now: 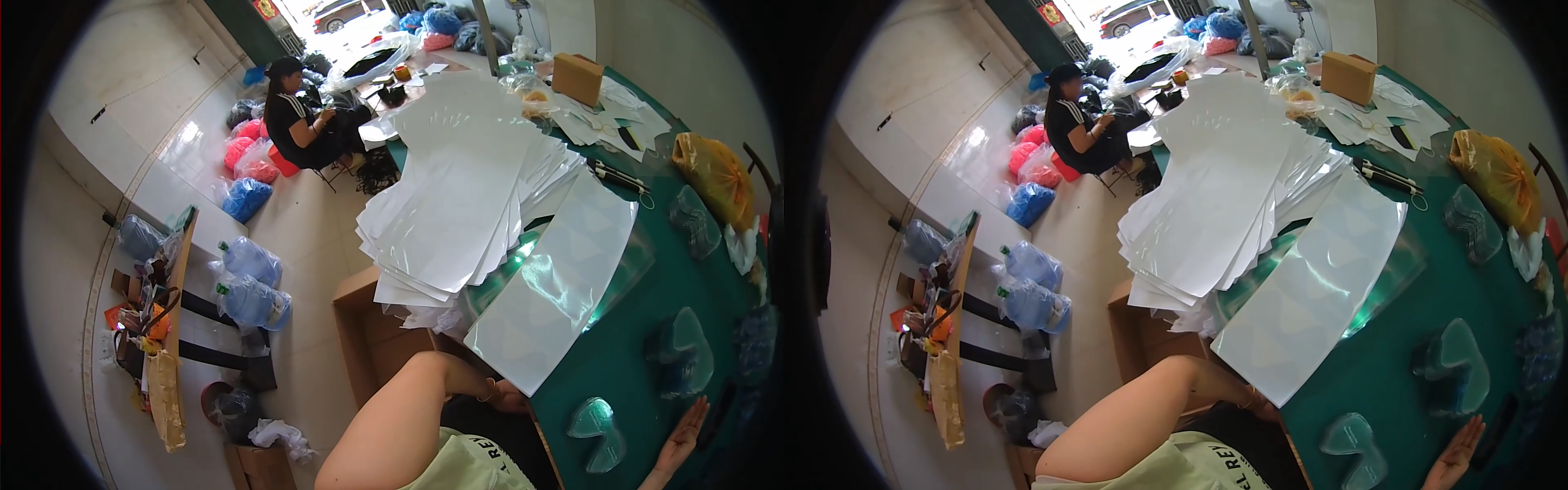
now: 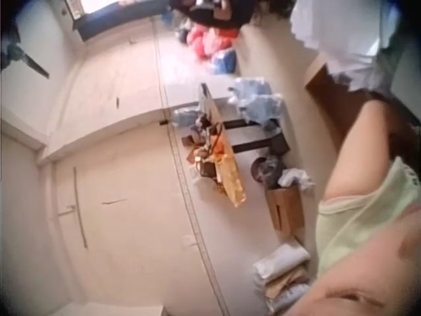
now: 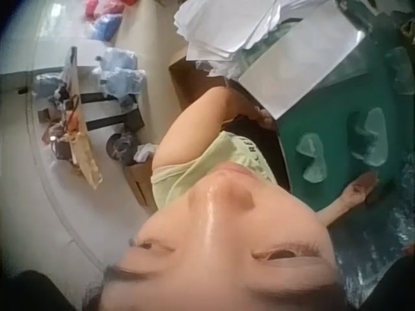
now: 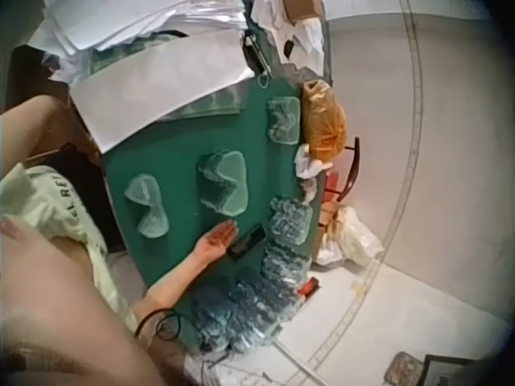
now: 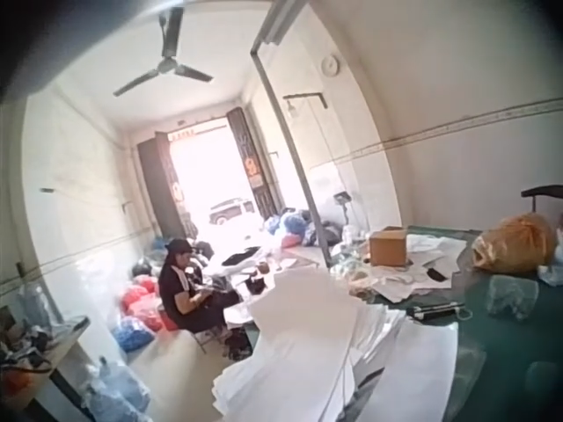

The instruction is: The recorder is inspecting safety glasses and placing them into individual plastic bags at a workstation.

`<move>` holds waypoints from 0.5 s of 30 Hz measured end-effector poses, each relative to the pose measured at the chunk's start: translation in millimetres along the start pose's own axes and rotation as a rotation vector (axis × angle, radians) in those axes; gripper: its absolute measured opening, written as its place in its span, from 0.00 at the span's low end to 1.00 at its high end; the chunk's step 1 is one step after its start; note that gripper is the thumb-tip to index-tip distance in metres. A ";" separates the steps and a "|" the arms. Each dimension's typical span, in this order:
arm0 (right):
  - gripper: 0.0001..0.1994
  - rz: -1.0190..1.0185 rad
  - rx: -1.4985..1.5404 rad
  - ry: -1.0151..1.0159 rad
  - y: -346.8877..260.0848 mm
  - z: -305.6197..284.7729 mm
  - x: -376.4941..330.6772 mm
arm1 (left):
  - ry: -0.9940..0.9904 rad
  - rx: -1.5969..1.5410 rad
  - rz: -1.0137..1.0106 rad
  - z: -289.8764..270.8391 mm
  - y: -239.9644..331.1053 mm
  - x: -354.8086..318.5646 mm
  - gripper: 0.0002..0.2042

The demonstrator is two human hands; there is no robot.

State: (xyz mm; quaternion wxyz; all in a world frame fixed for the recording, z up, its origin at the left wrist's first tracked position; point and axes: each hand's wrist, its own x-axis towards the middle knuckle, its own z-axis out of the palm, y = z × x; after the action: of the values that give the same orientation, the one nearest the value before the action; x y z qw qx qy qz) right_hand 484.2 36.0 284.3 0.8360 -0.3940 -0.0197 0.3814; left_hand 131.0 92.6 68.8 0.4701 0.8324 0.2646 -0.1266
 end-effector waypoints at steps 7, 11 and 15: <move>0.44 0.008 -0.006 -0.048 -4.1 -8.0 1.8 | -0.001 0.343 -0.195 20.4 7.1 12.3 0.16; 0.45 0.002 -0.004 0.053 -1.3 2.2 -0.6 | 0.019 0.588 -0.308 63.0 1.0 34.8 0.16; 0.45 0.048 0.008 -0.090 -6.7 -29.5 15.7 | 0.006 0.765 -0.404 54.8 15.0 32.5 0.16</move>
State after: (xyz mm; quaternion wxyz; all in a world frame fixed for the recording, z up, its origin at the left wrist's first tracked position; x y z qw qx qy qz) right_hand 509.3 24.6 264.3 0.8265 -0.3733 -0.0465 0.4188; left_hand 168.4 50.2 35.7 0.0928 0.8785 0.3578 -0.3028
